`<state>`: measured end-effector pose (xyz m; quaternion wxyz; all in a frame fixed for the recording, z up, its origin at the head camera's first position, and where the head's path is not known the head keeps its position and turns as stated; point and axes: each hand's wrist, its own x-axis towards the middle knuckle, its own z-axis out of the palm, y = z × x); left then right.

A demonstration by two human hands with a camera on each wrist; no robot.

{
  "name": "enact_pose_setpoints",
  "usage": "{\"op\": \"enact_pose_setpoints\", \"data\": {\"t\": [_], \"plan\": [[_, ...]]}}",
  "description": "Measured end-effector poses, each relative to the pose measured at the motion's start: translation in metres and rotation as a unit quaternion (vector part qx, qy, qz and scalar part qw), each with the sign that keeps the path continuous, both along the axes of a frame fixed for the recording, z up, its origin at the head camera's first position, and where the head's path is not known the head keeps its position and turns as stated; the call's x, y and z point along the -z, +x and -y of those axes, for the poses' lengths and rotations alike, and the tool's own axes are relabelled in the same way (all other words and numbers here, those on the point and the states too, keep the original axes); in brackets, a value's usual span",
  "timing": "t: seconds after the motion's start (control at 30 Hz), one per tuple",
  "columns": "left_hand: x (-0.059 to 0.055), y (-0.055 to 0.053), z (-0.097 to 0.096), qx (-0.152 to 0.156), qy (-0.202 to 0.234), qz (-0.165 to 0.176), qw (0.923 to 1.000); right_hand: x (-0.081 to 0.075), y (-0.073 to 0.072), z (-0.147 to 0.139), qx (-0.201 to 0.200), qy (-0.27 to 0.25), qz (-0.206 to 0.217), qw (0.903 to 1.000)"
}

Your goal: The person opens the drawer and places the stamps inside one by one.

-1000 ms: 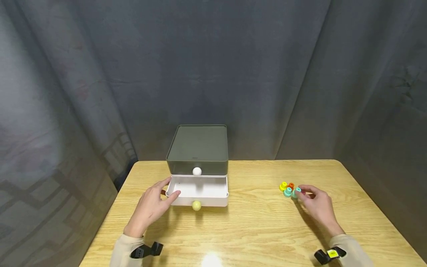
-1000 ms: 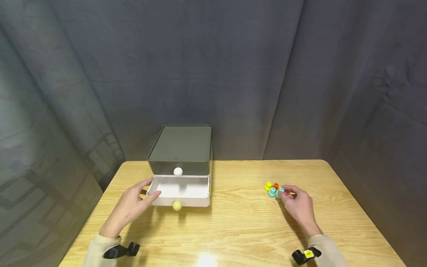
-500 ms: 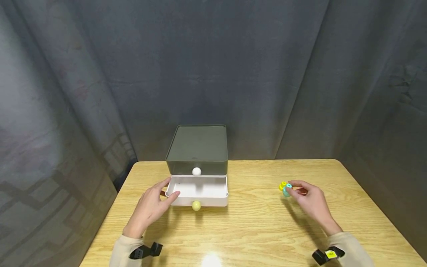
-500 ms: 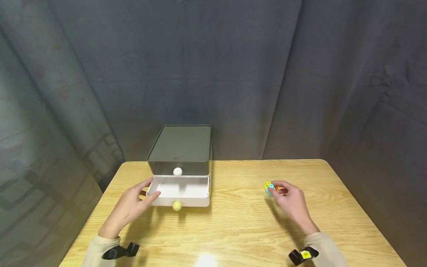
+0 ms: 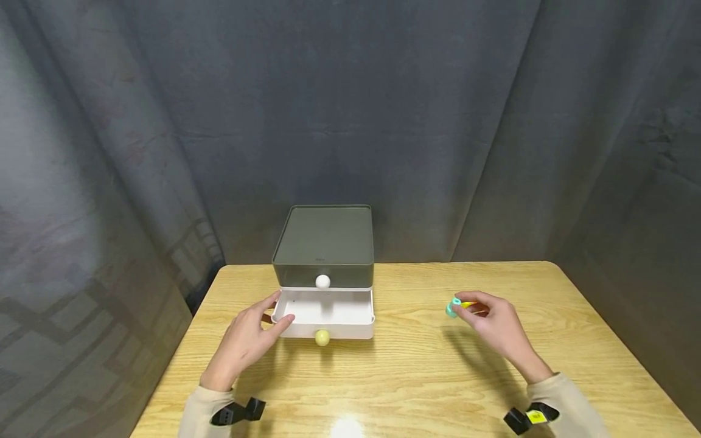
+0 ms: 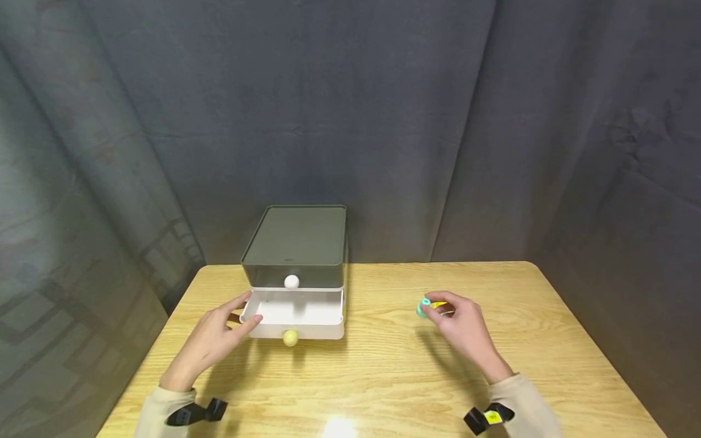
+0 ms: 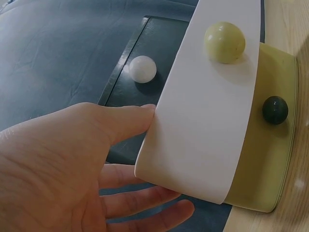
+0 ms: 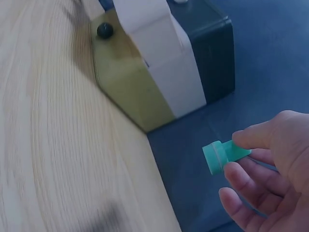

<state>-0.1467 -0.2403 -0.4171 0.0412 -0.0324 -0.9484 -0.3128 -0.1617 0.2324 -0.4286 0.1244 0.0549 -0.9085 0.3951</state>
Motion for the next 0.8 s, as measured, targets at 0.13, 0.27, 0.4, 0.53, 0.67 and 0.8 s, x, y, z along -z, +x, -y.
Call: {"op": "enact_pose_setpoints", "data": {"t": [0.13,0.27,0.4,0.53,0.67,0.8], "plan": [[0.000,0.000,0.000,0.002,0.001,0.002,1.0000,-0.007,0.002,0.010,-0.016,-0.023,0.012,0.9995],[0.001,0.000,0.001,0.001,0.001,0.005,1.0000,-0.013,0.003,0.021,-0.034,-0.045,0.019,0.9982],[-0.001,0.001,0.002,0.000,0.002,0.008,1.0000,-0.020,0.002,0.035,-0.049,-0.054,0.021,0.9971],[-0.001,0.001,0.001,0.000,0.002,0.008,1.0000,-0.028,0.001,0.052,-0.065,-0.063,0.018,0.9958],[0.000,0.001,0.001,0.001,0.001,0.005,1.0000,-0.037,0.000,0.069,-0.082,-0.066,0.015,0.9943],[0.001,0.002,0.002,0.000,0.001,0.006,1.0000,-0.042,-0.003,0.086,-0.104,-0.067,0.009,0.9922]]}}
